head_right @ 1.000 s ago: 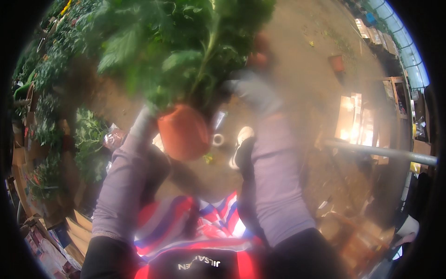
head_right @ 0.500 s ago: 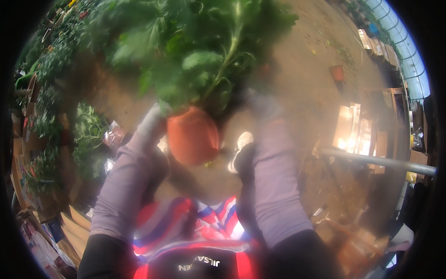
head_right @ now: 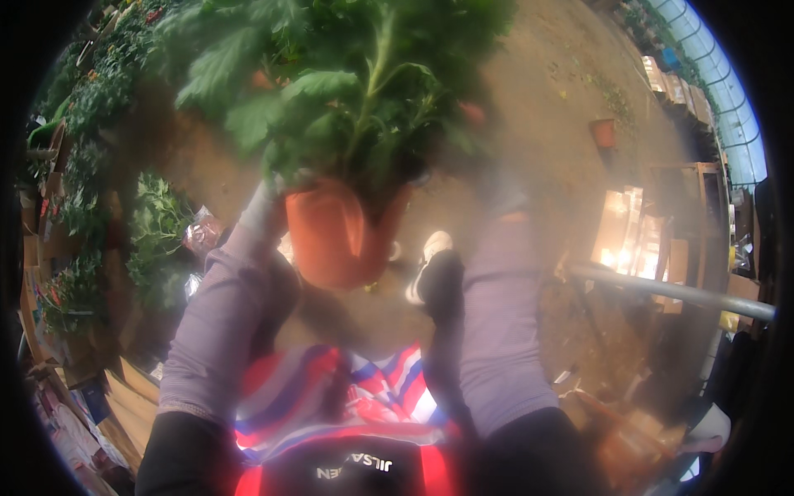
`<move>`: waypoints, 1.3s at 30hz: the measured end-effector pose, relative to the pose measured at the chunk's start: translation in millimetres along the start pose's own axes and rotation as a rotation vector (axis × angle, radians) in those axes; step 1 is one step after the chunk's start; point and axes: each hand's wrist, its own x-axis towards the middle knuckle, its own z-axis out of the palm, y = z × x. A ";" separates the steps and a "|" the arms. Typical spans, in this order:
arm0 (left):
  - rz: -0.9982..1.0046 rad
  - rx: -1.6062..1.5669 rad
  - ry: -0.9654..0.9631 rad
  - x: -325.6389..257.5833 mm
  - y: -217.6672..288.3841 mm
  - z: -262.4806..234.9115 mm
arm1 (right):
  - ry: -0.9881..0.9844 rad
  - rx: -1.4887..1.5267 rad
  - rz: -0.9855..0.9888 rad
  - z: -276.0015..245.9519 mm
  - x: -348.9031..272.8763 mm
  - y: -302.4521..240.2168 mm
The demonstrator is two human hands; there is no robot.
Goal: The person repeatedly picks up potted plants, wraps the pots with plastic film from a roll, and places them down. The person handles multiple plants one at a time, rotating each pot while wrapping and then setting it aside.
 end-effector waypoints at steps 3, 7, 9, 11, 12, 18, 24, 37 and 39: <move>-0.005 -0.047 0.002 0.5 -0.2 2.2 | -0.326 0.638 0.164 3.9 7.8 4.0; -0.045 0.094 -0.031 0.7 1.8 8.0 | -0.213 0.710 0.376 27.8 6.5 5.0; -0.064 0.047 -0.014 2.4 0.9 11.5 | -0.074 0.442 0.369 38.4 2.2 6.5; -0.084 -0.010 0.015 4.1 -0.6 14.6 | -0.101 0.277 0.370 43.5 -0.9 10.2; -0.084 -0.039 -0.003 5.1 -0.9 15.6 | -0.196 0.245 0.375 41.9 -1.1 12.9; -0.092 0.017 -0.002 5.2 -2.8 14.8 | 0.129 0.238 0.482 26.4 -0.2 17.8; -0.034 0.065 -0.131 2.4 -1.5 5.8 | -0.127 0.407 0.491 2.8 -1.6 9.5; -0.097 0.144 -0.013 0.6 -8.0 -9.8 | 0.295 0.371 0.645 46.9 -10.8 55.7; -0.090 0.108 -0.030 0.1 -8.5 -13.8 | 0.127 -0.152 0.645 28.6 -9.3 58.0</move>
